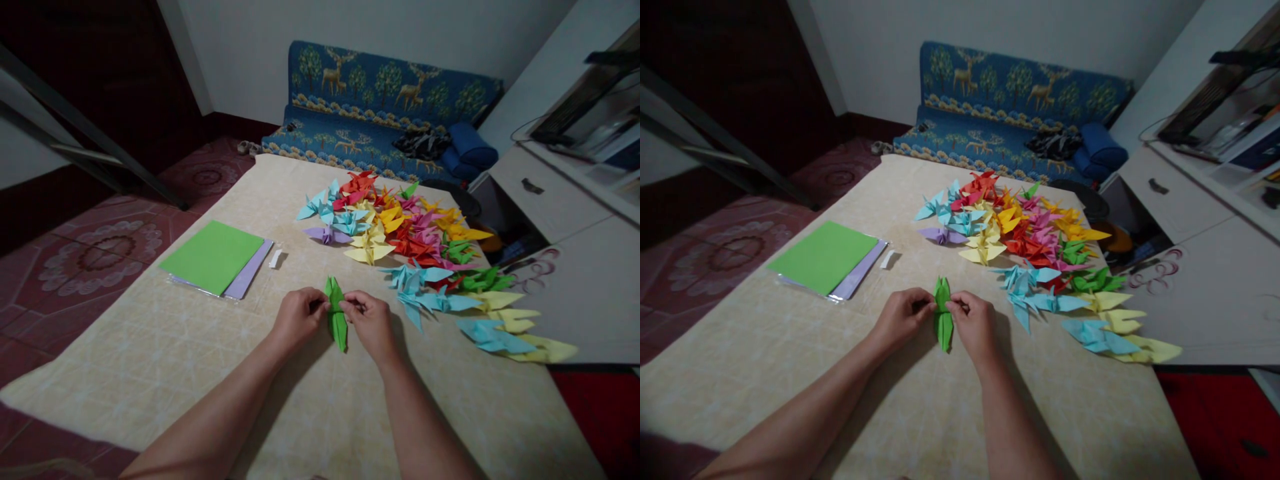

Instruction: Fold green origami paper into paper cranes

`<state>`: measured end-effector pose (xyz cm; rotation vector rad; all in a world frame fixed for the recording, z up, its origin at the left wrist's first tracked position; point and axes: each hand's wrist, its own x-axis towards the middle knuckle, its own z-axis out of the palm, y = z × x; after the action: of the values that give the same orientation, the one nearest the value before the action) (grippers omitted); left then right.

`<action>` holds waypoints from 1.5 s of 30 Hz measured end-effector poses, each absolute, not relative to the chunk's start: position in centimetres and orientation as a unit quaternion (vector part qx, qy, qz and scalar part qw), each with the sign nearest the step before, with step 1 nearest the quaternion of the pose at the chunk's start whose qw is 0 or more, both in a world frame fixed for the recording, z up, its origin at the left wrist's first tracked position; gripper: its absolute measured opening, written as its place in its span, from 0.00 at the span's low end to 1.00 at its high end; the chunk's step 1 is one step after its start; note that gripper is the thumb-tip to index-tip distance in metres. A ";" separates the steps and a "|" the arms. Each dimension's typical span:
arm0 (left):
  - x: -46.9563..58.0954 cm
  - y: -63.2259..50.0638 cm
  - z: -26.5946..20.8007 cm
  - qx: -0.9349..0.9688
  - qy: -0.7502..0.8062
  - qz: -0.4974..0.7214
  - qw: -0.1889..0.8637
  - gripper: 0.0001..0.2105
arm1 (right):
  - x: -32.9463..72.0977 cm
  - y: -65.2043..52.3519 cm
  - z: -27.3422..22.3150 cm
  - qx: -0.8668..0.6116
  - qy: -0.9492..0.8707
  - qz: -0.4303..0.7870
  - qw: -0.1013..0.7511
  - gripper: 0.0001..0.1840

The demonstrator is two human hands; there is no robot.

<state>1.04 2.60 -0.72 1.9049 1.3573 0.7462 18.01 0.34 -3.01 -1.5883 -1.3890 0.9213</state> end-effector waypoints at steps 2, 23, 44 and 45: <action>1.0 2.6 -0.9 0.727 0.518 0.296 0.340 0.05 | 17.9 0.4 -3.1 -0.636 -0.549 0.357 0.409 0.06; 1.7 2.1 -0.7 0.727 0.533 0.310 0.303 0.09 | 17.4 0.2 -2.6 -0.667 -0.555 0.300 0.396 0.06; 2.0 2.1 -1.1 0.709 0.553 0.321 0.298 0.03 | 16.1 0.2 -0.9 -0.739 -0.612 0.113 0.256 0.06; 2.0 2.1 -1.1 0.711 0.550 0.319 0.300 0.05 | 16.2 0.4 -0.9 -0.739 -0.608 0.129 0.261 0.06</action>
<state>2.01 2.09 -1.09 1.8869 1.4593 0.8478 16.17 0.37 -0.87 -2.0009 -1.6451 0.3487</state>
